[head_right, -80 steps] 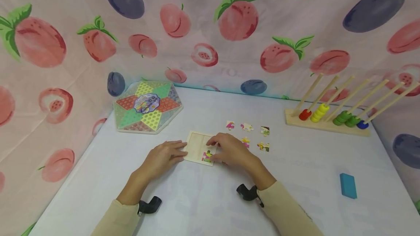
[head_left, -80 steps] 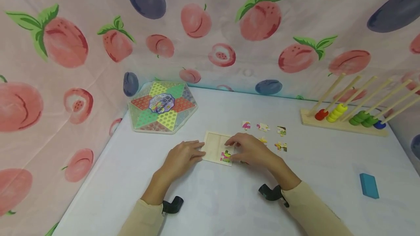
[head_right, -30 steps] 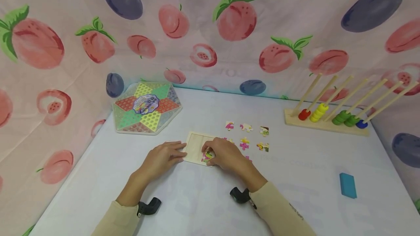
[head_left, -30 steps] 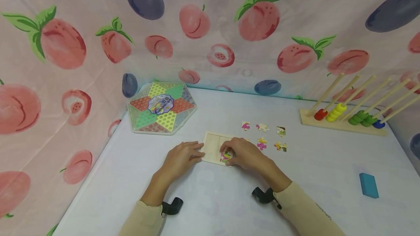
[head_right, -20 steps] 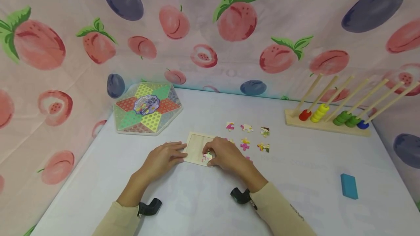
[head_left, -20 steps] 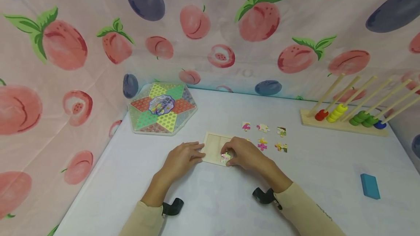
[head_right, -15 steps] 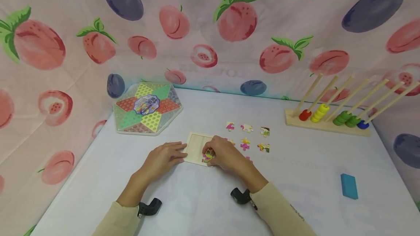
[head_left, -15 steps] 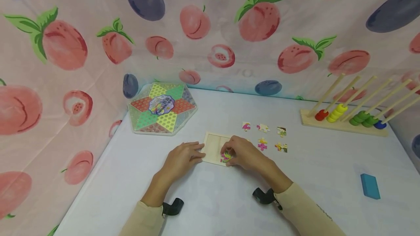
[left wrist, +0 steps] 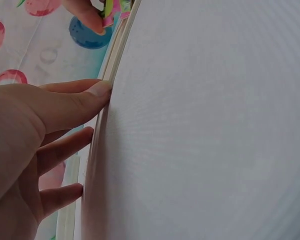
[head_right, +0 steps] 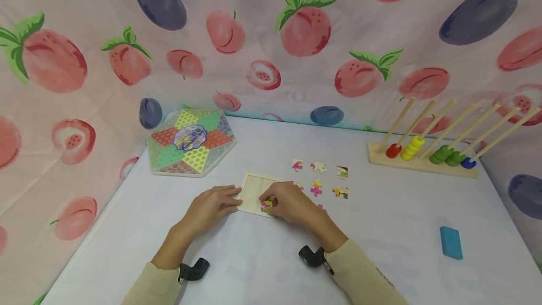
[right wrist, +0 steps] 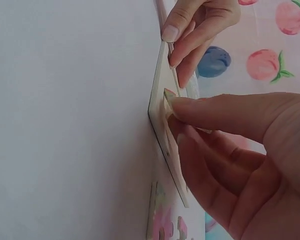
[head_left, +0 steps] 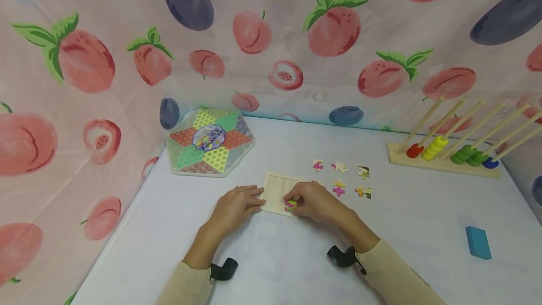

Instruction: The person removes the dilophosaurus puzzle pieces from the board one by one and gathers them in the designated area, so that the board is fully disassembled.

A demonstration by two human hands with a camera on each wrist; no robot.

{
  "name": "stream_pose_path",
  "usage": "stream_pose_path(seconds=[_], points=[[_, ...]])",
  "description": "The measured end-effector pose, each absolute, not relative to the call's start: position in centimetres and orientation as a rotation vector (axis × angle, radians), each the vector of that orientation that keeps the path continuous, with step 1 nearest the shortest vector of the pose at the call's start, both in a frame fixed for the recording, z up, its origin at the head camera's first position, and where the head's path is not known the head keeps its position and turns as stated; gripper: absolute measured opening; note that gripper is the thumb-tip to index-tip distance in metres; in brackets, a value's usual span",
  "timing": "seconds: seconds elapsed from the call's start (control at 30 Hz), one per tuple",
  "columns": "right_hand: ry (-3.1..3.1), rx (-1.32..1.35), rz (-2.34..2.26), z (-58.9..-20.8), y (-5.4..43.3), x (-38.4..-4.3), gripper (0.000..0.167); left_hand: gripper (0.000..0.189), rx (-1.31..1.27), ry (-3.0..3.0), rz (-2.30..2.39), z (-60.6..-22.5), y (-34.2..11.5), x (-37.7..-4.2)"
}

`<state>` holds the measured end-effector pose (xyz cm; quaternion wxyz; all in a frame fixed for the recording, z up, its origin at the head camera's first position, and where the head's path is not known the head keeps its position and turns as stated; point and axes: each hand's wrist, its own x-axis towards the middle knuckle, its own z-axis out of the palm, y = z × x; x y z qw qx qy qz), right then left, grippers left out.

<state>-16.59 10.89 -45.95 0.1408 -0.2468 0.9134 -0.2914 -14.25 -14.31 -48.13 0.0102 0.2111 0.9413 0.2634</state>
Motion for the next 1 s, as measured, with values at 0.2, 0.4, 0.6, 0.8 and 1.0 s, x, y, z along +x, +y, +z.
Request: stream_pose_path(seconds=[0.2, 0.4, 0.6, 0.8, 1.0], points=[[2.586, -0.635, -1.034, -45.2, 12.0, -16.8, 0.029, 0.021, 0.658, 2.938, 0.821, -48.2, -14.2, -14.3], [2.667, -0.565, -1.117, -43.5, 14.2, -17.2, 0.029, 0.021, 0.646, 2.943, 0.826, -48.3, -14.3, -14.2], [2.731, -0.501, -1.17, -41.8, 16.5, -17.3, 0.036, 0.021, 0.662, 2.953, 0.835, -48.2, -14.2, -14.1], [2.815, -0.404, -1.186, -40.7, 18.9, -16.9, 0.03, 0.02, 0.67, 2.952, 0.829, -48.2, -14.3, -14.1], [2.862, -0.326, -1.192, -40.3, 21.5, -16.0, 0.024, 0.02, 0.667, 2.954, 0.82, -48.1, -14.3, -14.2]])
